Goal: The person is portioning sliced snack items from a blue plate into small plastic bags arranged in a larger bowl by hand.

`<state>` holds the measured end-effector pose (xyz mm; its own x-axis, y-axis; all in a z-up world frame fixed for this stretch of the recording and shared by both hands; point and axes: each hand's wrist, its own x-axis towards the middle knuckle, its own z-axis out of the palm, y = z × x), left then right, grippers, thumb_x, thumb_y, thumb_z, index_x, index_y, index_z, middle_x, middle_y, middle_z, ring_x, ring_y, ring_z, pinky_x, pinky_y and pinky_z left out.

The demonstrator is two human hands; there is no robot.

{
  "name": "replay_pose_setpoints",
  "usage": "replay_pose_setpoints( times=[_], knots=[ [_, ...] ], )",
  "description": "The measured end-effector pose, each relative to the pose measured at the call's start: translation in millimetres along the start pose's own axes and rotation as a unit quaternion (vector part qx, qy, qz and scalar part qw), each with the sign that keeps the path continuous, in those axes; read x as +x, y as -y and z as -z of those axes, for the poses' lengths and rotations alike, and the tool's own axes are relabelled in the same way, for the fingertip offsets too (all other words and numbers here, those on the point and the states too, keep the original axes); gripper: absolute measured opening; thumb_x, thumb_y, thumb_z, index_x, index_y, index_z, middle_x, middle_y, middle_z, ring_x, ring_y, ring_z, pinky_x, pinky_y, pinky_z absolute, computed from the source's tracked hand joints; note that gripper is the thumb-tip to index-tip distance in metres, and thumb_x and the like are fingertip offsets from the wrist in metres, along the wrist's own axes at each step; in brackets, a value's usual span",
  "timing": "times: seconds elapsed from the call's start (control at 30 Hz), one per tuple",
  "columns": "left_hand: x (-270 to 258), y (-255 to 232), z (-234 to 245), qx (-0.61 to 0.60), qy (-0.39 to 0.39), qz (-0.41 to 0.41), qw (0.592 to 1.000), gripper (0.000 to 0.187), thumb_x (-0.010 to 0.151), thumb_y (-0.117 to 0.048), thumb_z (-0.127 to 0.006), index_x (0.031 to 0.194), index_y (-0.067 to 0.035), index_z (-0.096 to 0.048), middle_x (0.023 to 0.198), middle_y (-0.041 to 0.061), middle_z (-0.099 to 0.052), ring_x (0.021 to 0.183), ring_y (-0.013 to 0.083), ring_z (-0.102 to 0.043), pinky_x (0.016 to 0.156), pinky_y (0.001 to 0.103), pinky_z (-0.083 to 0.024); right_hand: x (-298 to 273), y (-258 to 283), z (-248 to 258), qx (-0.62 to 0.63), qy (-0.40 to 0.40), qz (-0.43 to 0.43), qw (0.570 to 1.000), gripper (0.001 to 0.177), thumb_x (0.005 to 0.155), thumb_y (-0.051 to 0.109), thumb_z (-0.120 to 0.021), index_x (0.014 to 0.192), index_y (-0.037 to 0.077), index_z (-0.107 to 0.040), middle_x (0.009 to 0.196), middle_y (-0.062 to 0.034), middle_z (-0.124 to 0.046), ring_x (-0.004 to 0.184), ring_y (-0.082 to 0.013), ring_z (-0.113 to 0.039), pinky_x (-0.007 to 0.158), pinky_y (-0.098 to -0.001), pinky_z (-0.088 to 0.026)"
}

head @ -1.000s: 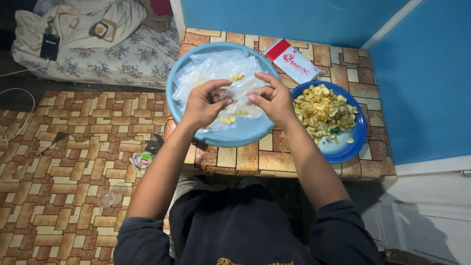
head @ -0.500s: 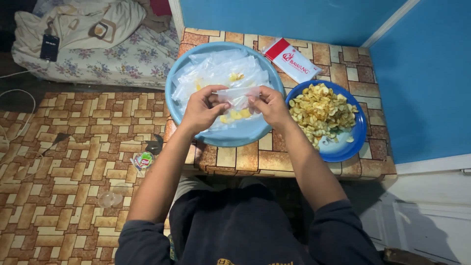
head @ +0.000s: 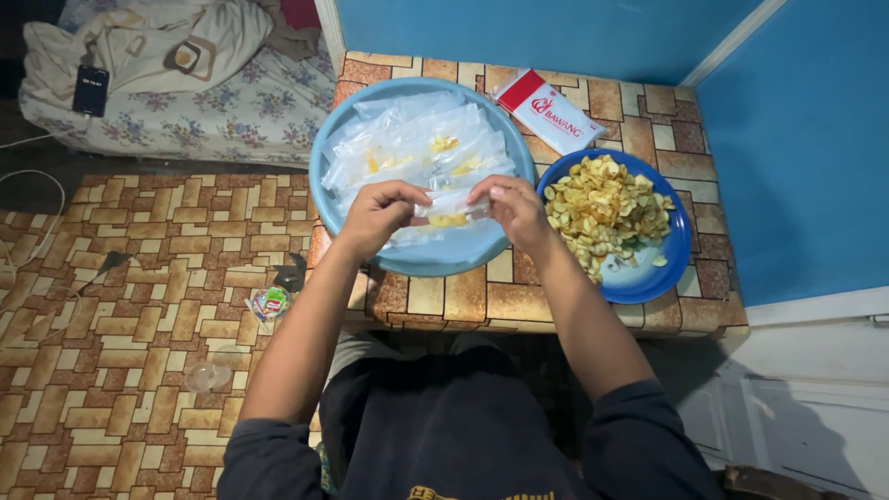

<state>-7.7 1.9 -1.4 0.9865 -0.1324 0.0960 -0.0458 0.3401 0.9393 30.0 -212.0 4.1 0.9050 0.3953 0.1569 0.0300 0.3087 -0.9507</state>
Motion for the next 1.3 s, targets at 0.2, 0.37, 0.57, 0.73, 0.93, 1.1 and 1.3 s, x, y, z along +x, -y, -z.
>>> replay_pose_setpoints(
  times=[0.2,0.37,0.57,0.73,0.93,1.1,1.3],
  knots=[
    [7.0,5.1,6.6,0.23,-0.108,-0.104,0.962,0.024,0.083,-0.015,-0.063,0.106,-0.007,-0.064,0.107,0.013,-0.064,0.104,0.0292,-0.06,0.08,0.041,-0.053,-3.5,-2.2,-14.3,-0.218,-0.041,0.063,0.973,0.031,0.083,0.001,-0.063,0.113,0.005,-0.062,0.074,-0.0121,-0.068,0.065,-0.013,-0.064,0.059,-0.0256,-0.055],
    [-27.8,-7.3,-42.5,0.248,-0.175,-0.073,0.95,0.037,0.083,-0.016,-0.063,0.115,0.0,-0.056,0.109,0.023,-0.06,0.105,0.0381,-0.057,0.084,0.047,-0.051,-17.8,-4.7,-34.1,-0.487,-0.115,0.176,0.848,0.049,0.084,0.01,-0.058,0.131,0.009,-0.045,0.079,-0.0131,-0.068,0.072,-0.0281,-0.067,0.064,-0.0365,-0.054],
    [-34.7,7.4,-53.9,0.182,-0.169,-0.028,0.968,0.059,0.076,-0.014,-0.074,0.125,0.005,-0.048,0.113,0.033,-0.054,0.107,0.0462,-0.051,0.085,0.047,-0.049,-27.4,-42.2,-51.1,-0.548,-0.074,0.334,0.763,0.055,0.081,0.013,-0.047,0.133,-0.004,-0.039,0.1,-0.0098,-0.068,0.087,-0.025,-0.066,0.075,-0.0346,-0.05],
    [-27.5,25.1,-26.3,0.25,-0.176,-0.073,0.949,0.033,0.083,-0.006,-0.063,0.115,-0.001,-0.06,0.104,0.024,-0.063,0.102,0.0386,-0.058,0.081,0.044,-0.052,-30.4,-41.7,-41.4,-0.427,-0.007,0.25,0.869,0.069,0.069,0.004,-0.055,0.134,-0.005,-0.033,0.113,-0.0141,-0.064,0.105,-0.0294,-0.06,0.094,-0.0375,-0.044],
    [-22.7,7.1,10.2,0.325,-0.075,-0.003,0.943,0.028,0.08,-0.009,-0.062,0.105,-0.021,-0.069,0.076,0.006,-0.069,0.073,0.0187,-0.068,0.06,0.031,-0.055,-22.0,-17.9,-20.8,-0.348,-0.125,0.061,0.927,0.057,0.072,0.022,-0.077,0.123,0.014,-0.053,0.114,-0.0048,-0.058,0.108,-0.0196,-0.056,0.082,-0.0303,-0.049],
    [-29.1,-25.1,-0.5,0.338,0.074,-0.012,0.938,0.03,0.083,-0.005,-0.056,0.107,-0.018,-0.068,0.085,0.014,-0.07,0.074,0.0199,-0.063,0.068,0.037,-0.05,-22.2,-11.0,-33.6,-0.182,0.038,-0.003,0.983,0.044,0.073,0.012,-0.077,0.113,0.005,-0.061,0.106,-0.0097,-0.067,0.104,-0.0133,-0.058,0.085,-0.0268,-0.048],
    [-36.8,-26.3,3.8,0.308,0.117,0.024,0.944,0.014,0.086,-0.005,-0.056,0.1,-0.006,-0.06,0.07,0.015,-0.067,0.066,0.0222,-0.057,0.067,0.038,-0.046,-21.7,-21.9,-25.0,-0.146,-0.01,-0.036,0.989,0.022,0.068,-0.002,-0.078,0.088,0.0,-0.071,0.074,-0.0106,-0.07,0.073,-0.0048,-0.062,0.063,-0.0168,-0.052]
  ],
)
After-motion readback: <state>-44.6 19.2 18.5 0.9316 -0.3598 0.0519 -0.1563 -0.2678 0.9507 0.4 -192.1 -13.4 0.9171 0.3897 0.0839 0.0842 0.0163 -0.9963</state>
